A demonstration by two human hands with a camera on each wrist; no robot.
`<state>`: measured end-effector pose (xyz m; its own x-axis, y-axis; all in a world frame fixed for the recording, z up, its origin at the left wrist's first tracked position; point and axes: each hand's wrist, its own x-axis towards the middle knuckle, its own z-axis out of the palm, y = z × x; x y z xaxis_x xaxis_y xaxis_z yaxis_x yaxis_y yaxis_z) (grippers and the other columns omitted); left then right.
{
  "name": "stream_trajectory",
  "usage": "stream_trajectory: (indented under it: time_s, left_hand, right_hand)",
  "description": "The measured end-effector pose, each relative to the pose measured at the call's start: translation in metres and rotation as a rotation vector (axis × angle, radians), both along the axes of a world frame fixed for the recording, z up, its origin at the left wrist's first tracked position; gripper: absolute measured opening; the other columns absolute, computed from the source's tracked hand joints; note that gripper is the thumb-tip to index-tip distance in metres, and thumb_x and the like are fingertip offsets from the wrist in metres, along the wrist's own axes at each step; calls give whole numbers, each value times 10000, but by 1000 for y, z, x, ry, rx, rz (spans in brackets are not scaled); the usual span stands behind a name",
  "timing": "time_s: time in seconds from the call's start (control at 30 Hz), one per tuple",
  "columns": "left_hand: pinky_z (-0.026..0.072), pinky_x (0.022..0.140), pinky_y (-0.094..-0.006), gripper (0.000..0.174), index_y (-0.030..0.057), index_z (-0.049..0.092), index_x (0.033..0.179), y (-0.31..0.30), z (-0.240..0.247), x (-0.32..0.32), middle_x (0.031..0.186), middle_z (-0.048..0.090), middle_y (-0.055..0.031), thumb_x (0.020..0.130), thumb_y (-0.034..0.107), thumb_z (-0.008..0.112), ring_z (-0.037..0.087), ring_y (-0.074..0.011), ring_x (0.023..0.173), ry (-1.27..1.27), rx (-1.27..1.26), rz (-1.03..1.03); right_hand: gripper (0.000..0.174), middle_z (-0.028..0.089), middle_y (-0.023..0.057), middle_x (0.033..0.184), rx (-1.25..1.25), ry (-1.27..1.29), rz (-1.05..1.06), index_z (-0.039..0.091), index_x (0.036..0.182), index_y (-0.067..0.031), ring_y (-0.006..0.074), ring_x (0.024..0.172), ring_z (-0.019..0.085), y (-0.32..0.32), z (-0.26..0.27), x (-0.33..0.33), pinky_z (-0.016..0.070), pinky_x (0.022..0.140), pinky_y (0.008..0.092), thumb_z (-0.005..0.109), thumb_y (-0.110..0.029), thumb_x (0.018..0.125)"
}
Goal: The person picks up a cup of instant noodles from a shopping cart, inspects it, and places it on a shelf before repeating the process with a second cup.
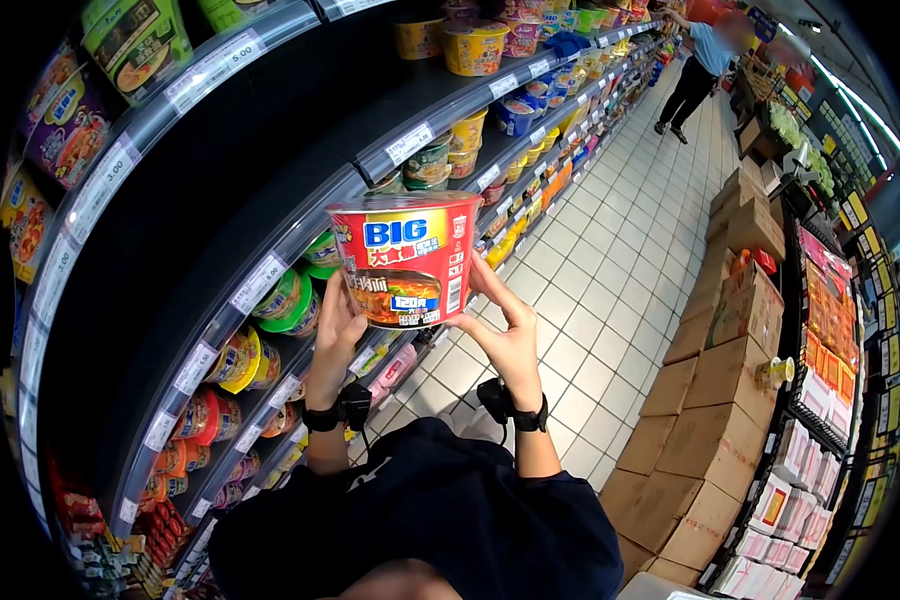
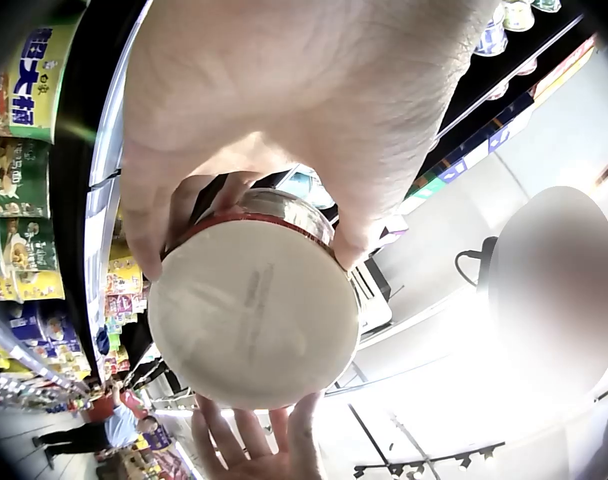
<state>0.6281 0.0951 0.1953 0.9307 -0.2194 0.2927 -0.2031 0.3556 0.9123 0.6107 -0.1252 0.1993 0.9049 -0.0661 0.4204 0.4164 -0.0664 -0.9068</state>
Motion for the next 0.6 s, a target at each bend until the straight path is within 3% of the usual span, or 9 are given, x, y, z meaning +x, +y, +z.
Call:
stream_trajectory:
  time_s: [0.33, 0.6]
  left_hand:
    - [257, 1097, -374, 800, 13, 155, 1455, -59, -3, 43, 1424, 340, -168, 840, 142, 650, 337, -243, 1341, 19, 67, -169]
    - [262, 1094, -371, 788, -10, 161, 1440, -114, 1, 86, 1403, 355, -169, 844, 128, 658, 343, -242, 1332, 13, 50, -158]
  right_hand:
    - [779, 637, 130, 1202, -33, 5, -149, 493, 1343, -1, 220, 1093, 620, -67, -7, 22, 435, 979, 361, 827, -124, 650]
    - [771, 608, 131, 1253, -25, 26, -97, 499, 1337, -3, 228, 1134, 596, -125, -4, 72, 431, 990, 362, 825, -111, 648]
